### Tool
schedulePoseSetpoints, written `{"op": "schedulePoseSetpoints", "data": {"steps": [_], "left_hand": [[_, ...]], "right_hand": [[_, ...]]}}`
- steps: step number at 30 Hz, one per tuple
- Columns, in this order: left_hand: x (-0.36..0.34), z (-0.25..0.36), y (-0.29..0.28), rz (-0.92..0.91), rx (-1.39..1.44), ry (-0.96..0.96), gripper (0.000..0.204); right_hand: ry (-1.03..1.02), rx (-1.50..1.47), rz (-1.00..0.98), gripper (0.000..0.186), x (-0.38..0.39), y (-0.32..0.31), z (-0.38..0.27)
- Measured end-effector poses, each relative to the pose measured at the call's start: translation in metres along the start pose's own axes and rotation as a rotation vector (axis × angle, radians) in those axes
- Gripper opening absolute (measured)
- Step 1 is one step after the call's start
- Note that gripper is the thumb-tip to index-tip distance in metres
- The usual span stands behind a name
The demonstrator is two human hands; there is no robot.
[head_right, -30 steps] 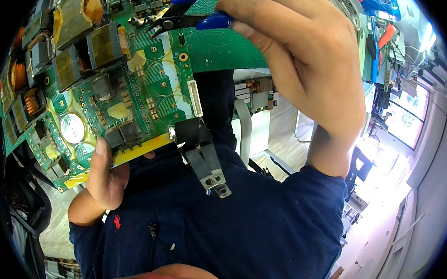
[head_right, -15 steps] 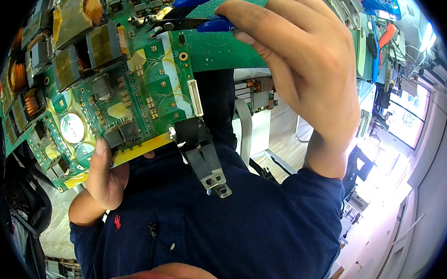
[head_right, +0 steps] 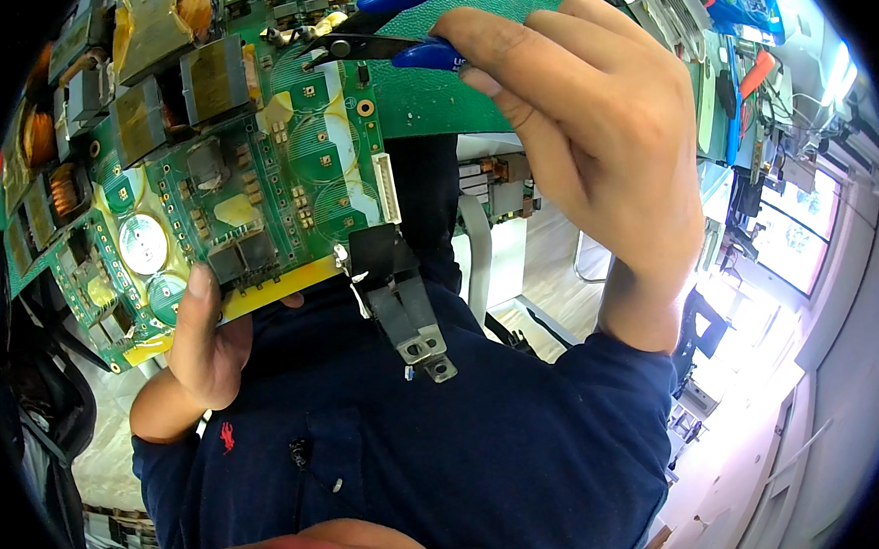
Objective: The person uses blue-handled pliers to clip components on both sides of a large green circuit board.
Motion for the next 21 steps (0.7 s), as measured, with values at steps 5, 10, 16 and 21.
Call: {"op": "schedulePoseSetpoints", "data": {"steps": [5,10,16,21], "left_hand": [[0.004,-0.004,-0.003,0.036,0.017,-0.005,0.05],[0.009,-0.01,-0.008,0.067,0.07,0.006,0.049],[0.011,-0.015,-0.01,0.091,0.066,0.001,0.05],[0.013,-0.015,-0.016,0.083,-0.131,-0.036,0.051]], "right_hand": [[0.024,0.005,0.003,0.023,0.003,0.005,-0.004],[0.069,-0.042,0.01,0.023,0.007,0.009,-0.011],[0.035,-0.027,0.011,0.023,0.006,0.009,-0.01],[0.023,-0.006,0.09,0.025,0.009,0.01,-0.003]]}}
Point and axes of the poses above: each hand's wrist, its own x-axis away from the middle knuckle, its own y-axis out of the palm, z = x × y, the point moved 1 cm from there along -x, towards the middle knuckle, and after that the axes turned 8 degrees about y, right-handed, at the moved point
